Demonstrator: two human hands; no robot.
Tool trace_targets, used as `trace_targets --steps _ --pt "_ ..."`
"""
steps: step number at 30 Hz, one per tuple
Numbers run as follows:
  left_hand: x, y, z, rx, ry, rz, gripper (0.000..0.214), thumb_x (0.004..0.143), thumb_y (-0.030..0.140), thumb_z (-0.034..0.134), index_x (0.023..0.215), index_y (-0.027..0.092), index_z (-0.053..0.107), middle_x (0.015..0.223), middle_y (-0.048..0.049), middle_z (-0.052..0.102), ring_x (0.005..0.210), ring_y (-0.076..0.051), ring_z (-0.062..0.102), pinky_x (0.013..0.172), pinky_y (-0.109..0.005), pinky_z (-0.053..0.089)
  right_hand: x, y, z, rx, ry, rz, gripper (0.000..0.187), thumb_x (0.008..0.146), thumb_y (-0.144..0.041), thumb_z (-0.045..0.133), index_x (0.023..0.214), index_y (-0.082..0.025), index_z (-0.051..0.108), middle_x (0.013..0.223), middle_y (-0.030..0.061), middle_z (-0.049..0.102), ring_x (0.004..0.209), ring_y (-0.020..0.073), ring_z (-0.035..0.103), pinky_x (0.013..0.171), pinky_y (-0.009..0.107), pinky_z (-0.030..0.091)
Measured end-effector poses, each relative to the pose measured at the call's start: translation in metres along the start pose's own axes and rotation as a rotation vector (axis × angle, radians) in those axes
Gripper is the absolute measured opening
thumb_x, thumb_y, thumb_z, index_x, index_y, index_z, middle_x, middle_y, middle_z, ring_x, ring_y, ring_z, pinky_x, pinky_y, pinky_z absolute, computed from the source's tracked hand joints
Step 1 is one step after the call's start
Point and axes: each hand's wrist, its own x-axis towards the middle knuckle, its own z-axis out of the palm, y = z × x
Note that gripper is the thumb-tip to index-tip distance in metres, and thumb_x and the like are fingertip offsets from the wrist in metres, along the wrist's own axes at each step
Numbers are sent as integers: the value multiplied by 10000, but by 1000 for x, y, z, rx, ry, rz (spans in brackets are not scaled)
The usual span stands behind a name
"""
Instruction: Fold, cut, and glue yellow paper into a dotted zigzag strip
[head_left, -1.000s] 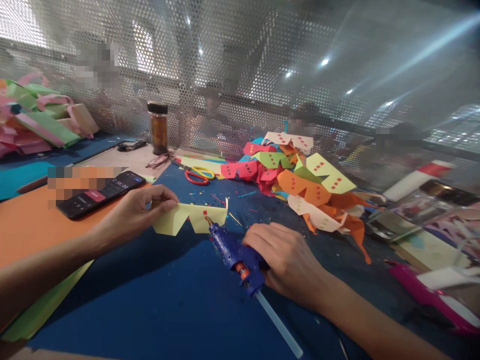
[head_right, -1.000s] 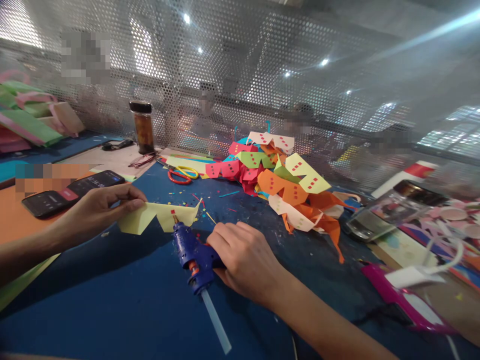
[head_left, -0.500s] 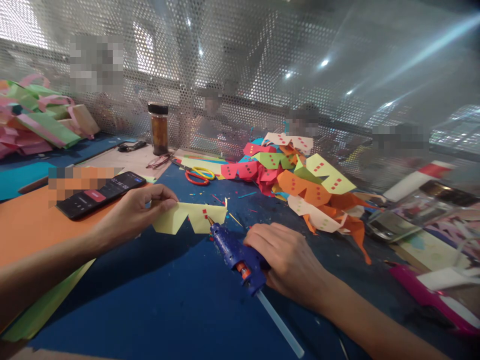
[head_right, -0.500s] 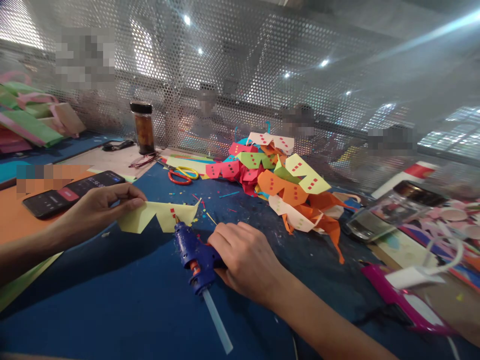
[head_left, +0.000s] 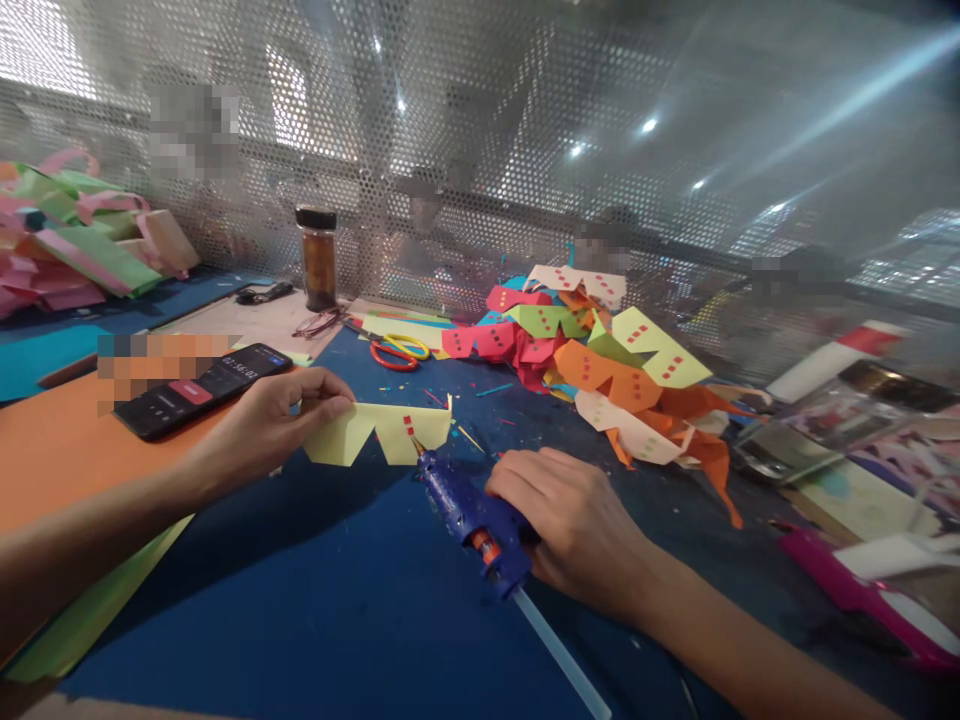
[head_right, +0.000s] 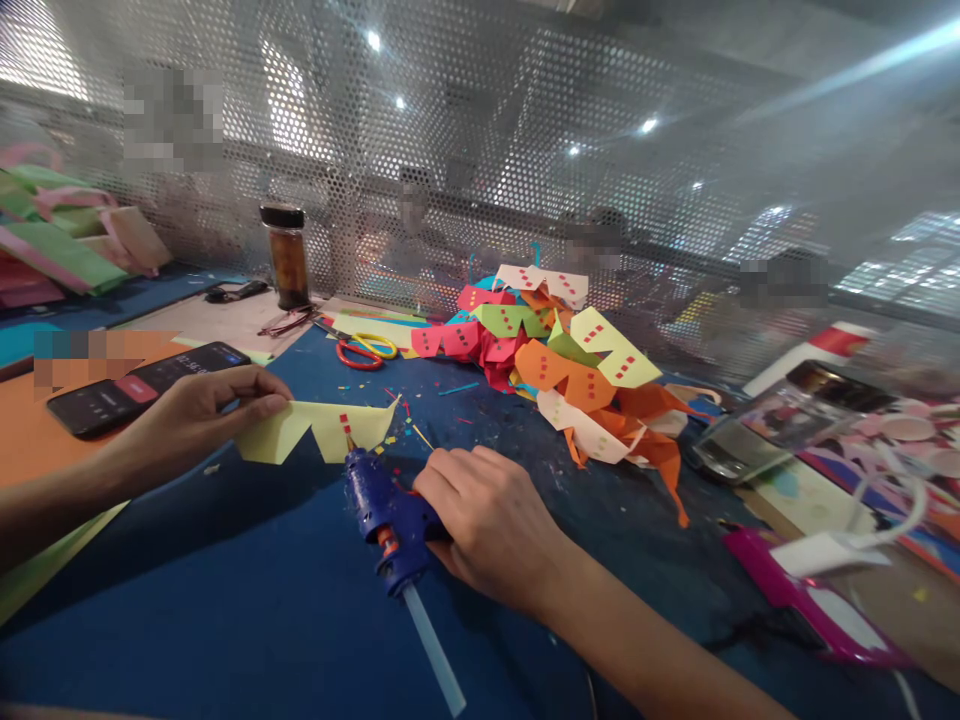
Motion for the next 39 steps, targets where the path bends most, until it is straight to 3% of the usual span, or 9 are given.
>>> trace_targets --steps 15,39 --pt "0 -1 0 -13 -12 -3 306 887 480 535 905 196 650 770 -3 657 676 -152 576 568 -239 415 0 0 1 -34 -4 -3 168 901 -261 523 767 -170 566 739 57 611 669 193 508 600 320 299" --pt "0 1 0 11 -4 4 307 878 486 539 876 204 660 731 11 647 643 -143 561 559 -231 408 -1 0 2 -80 2 -7 172 888 -273 555 742 -186 531 711 37 587 656 190 489 608 318 278"
